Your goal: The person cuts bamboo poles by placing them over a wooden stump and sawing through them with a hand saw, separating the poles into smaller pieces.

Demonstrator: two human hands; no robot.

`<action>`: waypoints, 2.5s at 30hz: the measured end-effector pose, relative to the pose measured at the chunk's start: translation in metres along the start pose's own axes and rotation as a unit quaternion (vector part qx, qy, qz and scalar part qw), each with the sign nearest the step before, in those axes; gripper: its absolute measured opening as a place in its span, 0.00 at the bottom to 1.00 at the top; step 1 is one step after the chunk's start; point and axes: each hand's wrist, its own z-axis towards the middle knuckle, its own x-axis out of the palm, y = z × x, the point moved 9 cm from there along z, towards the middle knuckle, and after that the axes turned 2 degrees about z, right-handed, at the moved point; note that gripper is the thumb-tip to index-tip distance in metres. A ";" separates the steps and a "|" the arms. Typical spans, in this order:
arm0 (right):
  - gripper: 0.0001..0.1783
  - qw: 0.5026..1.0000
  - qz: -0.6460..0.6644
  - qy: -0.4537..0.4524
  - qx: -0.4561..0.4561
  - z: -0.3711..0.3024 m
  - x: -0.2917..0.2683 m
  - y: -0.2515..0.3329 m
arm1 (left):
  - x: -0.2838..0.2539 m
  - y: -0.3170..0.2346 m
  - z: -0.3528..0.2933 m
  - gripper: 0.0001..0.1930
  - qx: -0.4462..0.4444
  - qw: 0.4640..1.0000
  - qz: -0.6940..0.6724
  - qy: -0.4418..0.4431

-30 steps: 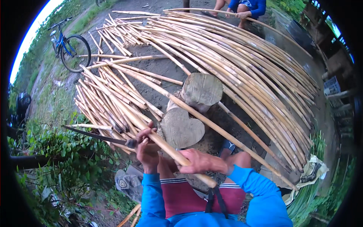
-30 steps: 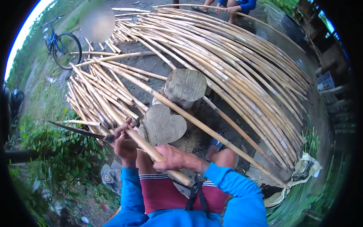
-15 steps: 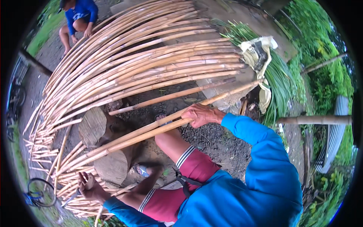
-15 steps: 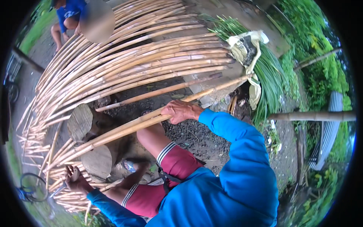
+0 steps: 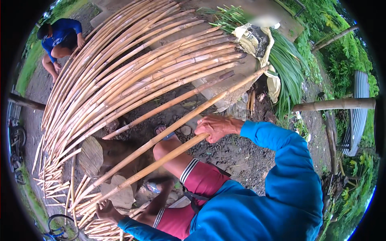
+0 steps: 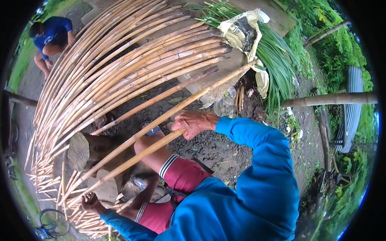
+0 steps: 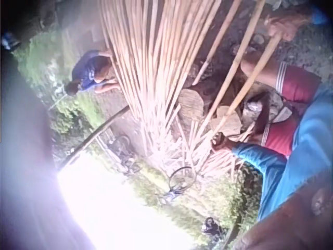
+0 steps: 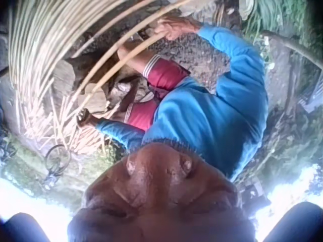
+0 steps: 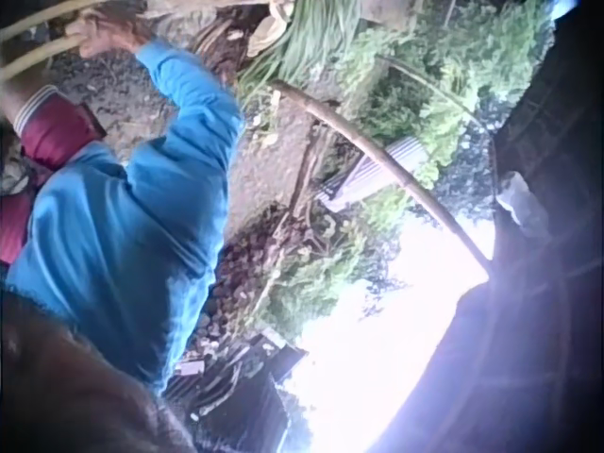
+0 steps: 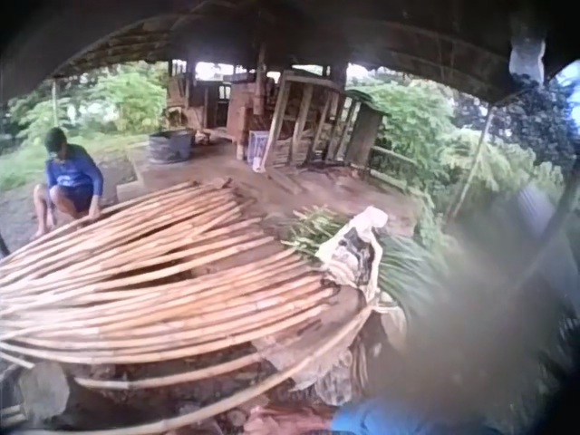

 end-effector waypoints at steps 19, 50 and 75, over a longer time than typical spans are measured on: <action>0.17 0.991 -0.024 -0.063 0.119 0.088 -0.015 -0.042 | 0.282 0.225 -0.245 0.15 -0.196 0.903 -0.178 0.339; 0.24 0.983 -0.117 0.031 0.137 -0.012 0.039 -0.292 | 0.014 0.184 -0.230 0.12 -0.115 0.910 0.395 0.055; 0.21 0.964 -0.143 0.134 0.180 0.013 0.040 -0.257 | 0.030 0.207 -0.126 0.30 0.018 0.792 0.585 0.174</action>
